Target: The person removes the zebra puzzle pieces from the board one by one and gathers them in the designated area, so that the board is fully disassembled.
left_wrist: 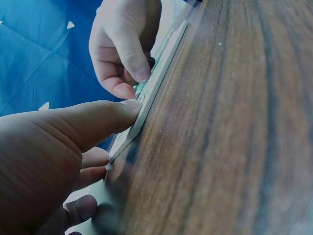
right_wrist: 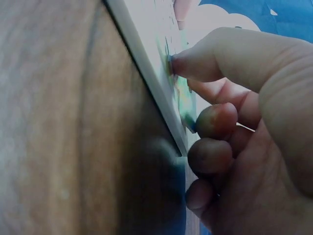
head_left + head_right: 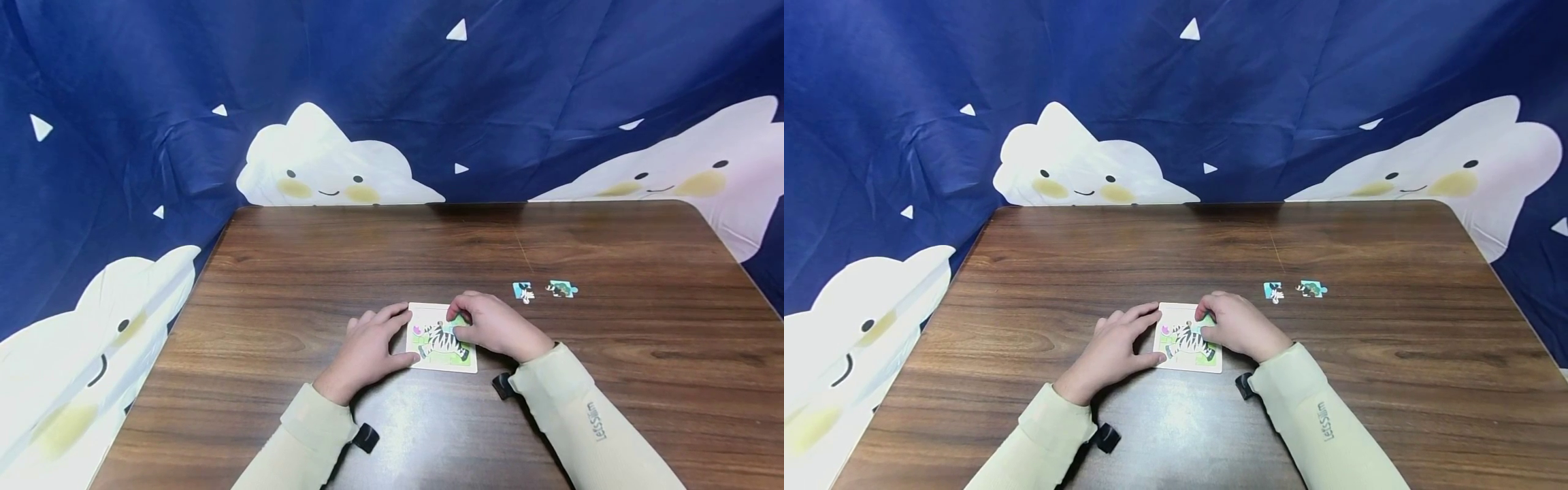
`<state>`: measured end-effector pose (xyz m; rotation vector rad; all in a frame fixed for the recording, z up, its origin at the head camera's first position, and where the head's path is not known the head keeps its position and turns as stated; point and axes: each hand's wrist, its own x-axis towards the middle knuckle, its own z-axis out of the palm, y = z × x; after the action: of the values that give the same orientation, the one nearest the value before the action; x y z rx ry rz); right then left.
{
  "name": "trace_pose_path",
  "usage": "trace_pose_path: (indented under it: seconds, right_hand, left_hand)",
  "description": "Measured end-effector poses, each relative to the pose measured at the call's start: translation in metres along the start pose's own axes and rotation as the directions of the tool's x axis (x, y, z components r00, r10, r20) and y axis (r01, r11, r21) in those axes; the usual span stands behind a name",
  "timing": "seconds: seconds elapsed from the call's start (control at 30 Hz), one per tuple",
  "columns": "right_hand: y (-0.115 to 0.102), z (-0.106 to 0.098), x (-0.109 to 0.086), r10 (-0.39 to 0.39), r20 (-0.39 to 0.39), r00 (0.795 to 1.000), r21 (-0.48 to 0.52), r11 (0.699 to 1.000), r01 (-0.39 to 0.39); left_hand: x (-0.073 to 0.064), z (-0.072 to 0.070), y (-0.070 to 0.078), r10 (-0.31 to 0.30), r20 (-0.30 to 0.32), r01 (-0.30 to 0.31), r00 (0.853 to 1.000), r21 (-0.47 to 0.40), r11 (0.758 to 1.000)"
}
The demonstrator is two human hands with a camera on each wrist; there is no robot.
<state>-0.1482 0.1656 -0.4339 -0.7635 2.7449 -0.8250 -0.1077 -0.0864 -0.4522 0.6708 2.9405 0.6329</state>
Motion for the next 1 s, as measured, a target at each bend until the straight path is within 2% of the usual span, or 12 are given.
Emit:
trace_pose_path:
  seconds: [0.47,1.0]
  right_hand:
    - [-0.0022,0.0004,-0.0018,-0.021,-0.052,0.998,-0.048,0.999,0.018]
    - [-0.0054,-0.0054,-0.0038,0.039,-0.049,0.998,-0.042,0.998,-0.041]
  left_hand:
    - [0.0001,-0.0012,0.0008,0.001,0.001,-0.001,1.0,0.0,1.0]
    - [0.0004,-0.0011,-0.0011,-0.004,0.013,0.004,1.0,0.005,1.0]
